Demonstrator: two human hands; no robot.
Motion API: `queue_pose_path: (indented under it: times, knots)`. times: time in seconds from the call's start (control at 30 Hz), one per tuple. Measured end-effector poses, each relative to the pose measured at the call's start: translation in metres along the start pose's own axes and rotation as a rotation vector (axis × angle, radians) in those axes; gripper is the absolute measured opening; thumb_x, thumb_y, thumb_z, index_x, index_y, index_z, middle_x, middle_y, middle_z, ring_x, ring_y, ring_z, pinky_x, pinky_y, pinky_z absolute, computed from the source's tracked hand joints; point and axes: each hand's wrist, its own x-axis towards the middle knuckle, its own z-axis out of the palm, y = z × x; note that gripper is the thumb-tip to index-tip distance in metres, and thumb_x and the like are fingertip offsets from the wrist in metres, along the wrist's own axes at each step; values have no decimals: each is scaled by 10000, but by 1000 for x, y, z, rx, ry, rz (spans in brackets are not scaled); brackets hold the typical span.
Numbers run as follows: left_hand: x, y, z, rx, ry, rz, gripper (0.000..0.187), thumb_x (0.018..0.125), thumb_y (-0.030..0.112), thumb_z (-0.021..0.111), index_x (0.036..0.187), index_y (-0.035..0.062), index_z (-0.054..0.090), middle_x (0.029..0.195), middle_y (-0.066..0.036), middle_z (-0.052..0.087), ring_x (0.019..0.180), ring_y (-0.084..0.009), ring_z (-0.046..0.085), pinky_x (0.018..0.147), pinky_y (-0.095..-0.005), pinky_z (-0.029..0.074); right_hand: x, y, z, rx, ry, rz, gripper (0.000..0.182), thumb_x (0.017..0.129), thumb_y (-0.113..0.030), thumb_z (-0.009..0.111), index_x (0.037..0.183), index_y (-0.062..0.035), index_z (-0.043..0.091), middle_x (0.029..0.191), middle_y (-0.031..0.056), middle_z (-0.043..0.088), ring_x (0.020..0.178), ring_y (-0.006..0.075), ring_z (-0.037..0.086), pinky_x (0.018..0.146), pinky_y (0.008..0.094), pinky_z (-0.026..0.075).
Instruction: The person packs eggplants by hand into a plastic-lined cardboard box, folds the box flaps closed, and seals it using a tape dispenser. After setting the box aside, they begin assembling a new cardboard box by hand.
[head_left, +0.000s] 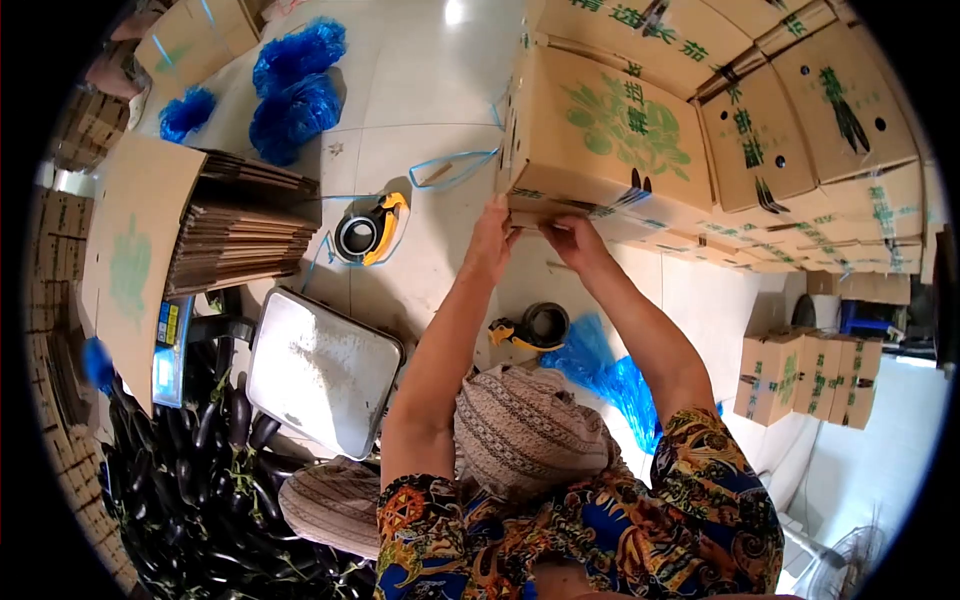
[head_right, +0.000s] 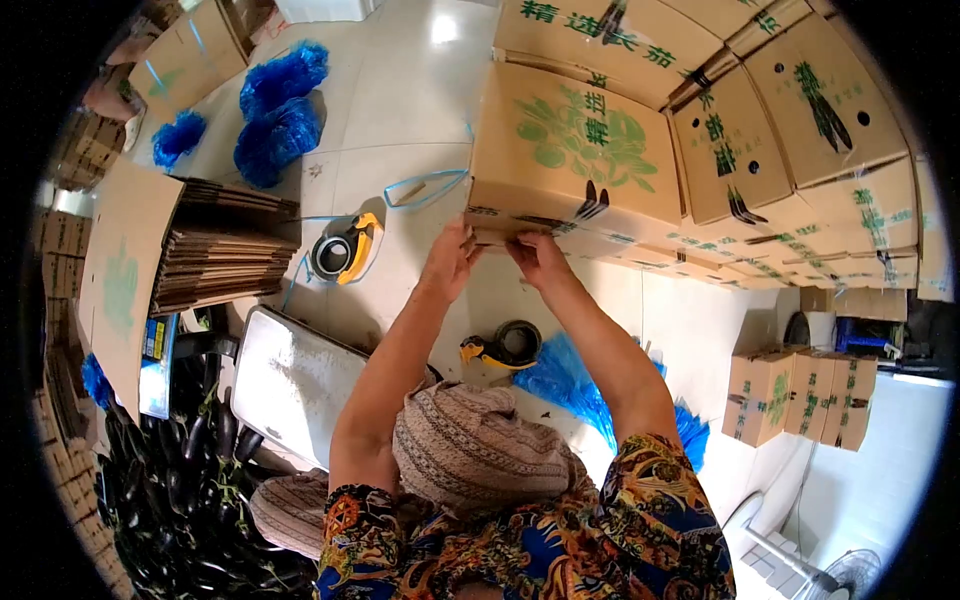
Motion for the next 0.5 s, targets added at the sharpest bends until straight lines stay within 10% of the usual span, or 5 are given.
queue_pose_path:
  times: [0.27,0.5]
  knots:
    - [33,-30,-31,235,-242,69,483,992,473,425,1350,151,461,1340,-13,500,1231,-169,433,1026,-381,351,31,9,-35,-36,-367,-36,272,781,61,549,1050,61,592,1086,180,635,1025,337,615,1003,414,502]
    - [-87,86,-70,1089,436,778,573,823,202,700,1325,13,498,1268,-181,554,1107,-331,533,982,-386,414,-25,18,29,-348,-308,336,305,881,-30,561,1180,24,533,1045,147,669,939,252,668,858,354,564]
